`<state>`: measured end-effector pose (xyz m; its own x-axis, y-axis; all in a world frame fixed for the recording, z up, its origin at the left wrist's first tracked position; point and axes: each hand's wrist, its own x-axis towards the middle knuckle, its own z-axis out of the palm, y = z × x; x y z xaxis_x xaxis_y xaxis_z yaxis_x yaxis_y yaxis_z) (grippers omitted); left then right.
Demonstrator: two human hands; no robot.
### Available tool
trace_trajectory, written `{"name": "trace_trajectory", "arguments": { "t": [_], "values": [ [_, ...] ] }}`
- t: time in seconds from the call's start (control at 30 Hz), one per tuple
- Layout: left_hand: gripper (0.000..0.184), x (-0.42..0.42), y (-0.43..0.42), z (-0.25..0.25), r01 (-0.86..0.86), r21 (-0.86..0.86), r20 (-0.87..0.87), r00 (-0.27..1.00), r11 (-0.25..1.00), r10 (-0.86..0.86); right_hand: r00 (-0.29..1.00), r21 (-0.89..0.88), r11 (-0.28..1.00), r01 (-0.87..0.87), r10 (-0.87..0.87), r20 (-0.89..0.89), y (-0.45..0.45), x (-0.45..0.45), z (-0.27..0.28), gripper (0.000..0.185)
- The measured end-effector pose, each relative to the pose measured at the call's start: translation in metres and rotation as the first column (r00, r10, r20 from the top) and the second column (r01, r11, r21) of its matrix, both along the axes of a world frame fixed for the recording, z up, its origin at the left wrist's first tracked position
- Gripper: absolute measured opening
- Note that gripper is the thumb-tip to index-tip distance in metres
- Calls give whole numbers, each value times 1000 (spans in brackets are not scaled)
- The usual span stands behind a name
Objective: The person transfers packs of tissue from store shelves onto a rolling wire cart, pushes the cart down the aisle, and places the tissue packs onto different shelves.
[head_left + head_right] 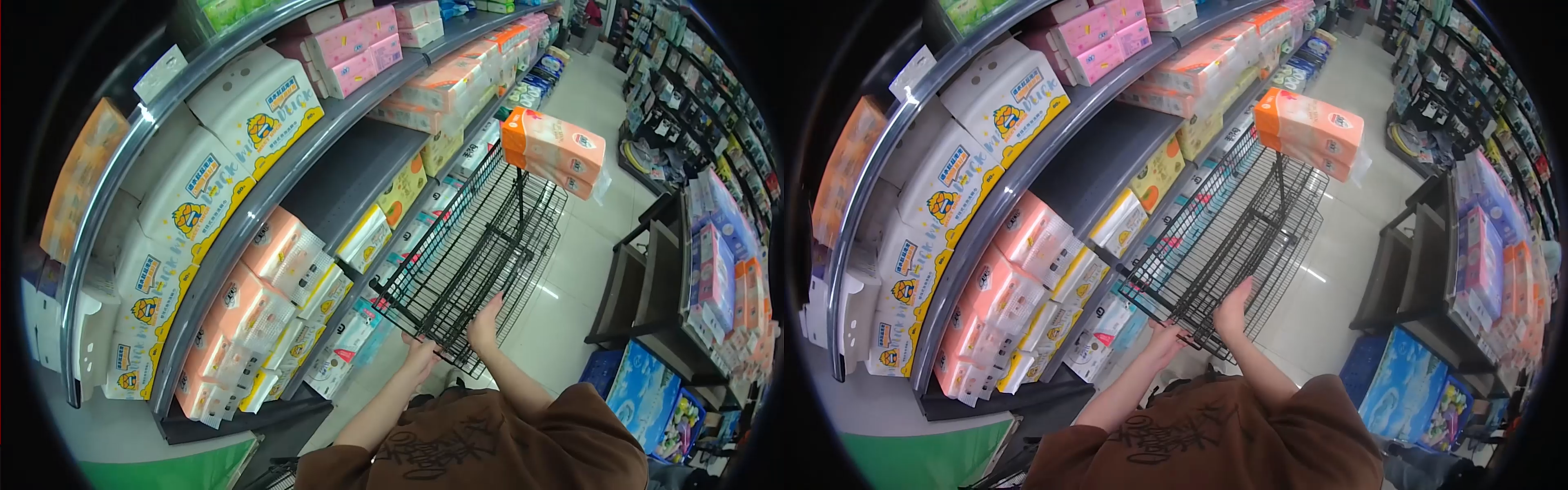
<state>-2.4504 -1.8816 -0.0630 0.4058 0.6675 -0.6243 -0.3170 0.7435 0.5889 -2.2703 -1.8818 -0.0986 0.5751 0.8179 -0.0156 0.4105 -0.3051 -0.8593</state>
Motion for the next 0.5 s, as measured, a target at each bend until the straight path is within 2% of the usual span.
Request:
{"name": "trace_trajectory", "arguments": {
  "t": [0.03,0.13,0.17,0.27,0.3,0.4,0.43,0.5],
  "values": [
    [45,4,6,0,37,5,-29,999,999,-37,981,-76,996,-43,56,186,-2,5,5,96],
    [46,27,19,18,49,15,-58,997,999,-48,988,-57,997,-57,64,142,10,26,13,97],
    [44,35,24,13,44,15,-64,997,999,-43,975,-43,997,-57,65,211,15,35,10,96],
    [35,64,41,-14,53,28,-60,997,998,-52,983,-47,997,-65,72,167,34,65,17,94],
    [30,74,49,-24,72,42,-42,997,997,-71,970,-27,998,-52,57,234,41,75,15,92],
    [25,103,65,-33,100,56,-17,995,993,-99,998,-61,998,-32,36,59,64,108,7,98],
    [25,115,70,-23,92,66,-19,996,994,-91,980,-27,999,-23,28,199,70,117,7,98],
    [25,137,86,-15,119,77,-38,992,990,-117,987,-64,998,-13,23,162,84,137,12,95]
  ]
}}
